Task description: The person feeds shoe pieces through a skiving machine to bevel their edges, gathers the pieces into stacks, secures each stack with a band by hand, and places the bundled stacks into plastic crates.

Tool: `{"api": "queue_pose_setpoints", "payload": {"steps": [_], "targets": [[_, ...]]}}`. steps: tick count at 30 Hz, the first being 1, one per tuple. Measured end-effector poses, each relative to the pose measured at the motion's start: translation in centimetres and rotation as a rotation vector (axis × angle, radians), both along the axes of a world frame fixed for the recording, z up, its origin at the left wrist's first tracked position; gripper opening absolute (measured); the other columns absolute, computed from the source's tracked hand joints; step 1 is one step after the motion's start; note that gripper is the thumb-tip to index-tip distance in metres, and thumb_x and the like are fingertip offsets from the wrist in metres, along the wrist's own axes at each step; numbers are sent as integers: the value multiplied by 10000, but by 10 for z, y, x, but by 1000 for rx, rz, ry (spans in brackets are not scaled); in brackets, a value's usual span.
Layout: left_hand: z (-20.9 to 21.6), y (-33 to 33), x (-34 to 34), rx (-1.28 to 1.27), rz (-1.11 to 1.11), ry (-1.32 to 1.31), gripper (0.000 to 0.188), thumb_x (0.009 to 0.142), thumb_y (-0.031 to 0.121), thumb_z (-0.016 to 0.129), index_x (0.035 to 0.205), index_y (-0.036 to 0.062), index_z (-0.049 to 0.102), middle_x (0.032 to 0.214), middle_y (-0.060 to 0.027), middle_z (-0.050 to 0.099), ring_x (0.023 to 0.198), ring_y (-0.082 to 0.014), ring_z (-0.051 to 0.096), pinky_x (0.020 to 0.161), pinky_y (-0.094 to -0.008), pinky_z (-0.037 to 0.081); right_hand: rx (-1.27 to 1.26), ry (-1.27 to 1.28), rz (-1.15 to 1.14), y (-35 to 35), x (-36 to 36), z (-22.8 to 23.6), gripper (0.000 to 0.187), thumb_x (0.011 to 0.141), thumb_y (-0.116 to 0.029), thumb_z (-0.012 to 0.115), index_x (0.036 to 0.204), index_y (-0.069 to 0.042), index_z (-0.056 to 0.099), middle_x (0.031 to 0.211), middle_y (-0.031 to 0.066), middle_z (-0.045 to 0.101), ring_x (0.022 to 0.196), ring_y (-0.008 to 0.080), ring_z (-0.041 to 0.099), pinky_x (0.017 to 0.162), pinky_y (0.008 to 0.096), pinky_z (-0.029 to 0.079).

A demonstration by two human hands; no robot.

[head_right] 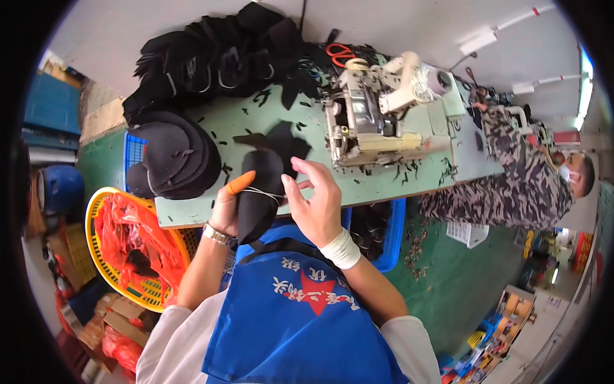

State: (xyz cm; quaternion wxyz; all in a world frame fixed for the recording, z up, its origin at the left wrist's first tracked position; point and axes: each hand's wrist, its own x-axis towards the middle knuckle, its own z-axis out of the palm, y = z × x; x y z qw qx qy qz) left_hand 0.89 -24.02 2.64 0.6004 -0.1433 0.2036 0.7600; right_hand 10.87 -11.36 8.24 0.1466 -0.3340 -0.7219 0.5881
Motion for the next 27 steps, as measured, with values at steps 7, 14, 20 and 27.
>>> {"api": "queue_pose_setpoints", "payload": {"steps": [7, 14, 20, 27], "targets": [[-17, 31, 9, -36, 4, 90, 313, 903, 166, 461, 1146, -12, 543, 1089, -110, 611, 964, -206, 617, 854, -353, 515, 799, 166, 224, 4, 9, -16, 134, 738, -60, 708, 843, 1, 651, 776, 85, 516, 721, 240, 542, 634, 332, 455], [-3, 35, 18, -73, -14, 381, 375, 901, 134, 366, 1222, -10, 495, 1135, -125, 591, 990, -208, 613, 876, -333, 508, 1102, 134, 397, 11, 22, 5, 133, 700, -23, 696, 808, -4, 620, 790, 82, 568, 751, 250, 569, 637, 347, 466], [-1, 30, 15, -109, -81, 288, 432, 889, 111, 336, 1267, -42, 479, 1168, -189, 572, 1000, -241, 611, 889, -361, 508, 666, 175, 462, 20, 25, 13, 90, 732, -26, 698, 765, 8, 621, 724, 81, 583, 709, 250, 589, 638, 349, 474], [-6, 40, -5, 162, -39, -120, 338, 935, 204, 483, 1188, -13, 537, 1115, -151, 624, 973, -263, 625, 878, -381, 503, -736, -113, 670, -3, 40, 35, 255, 950, -193, 479, 783, -21, 565, 600, -64, 411, 506, 16, 329, 462, 198, 269]]}}
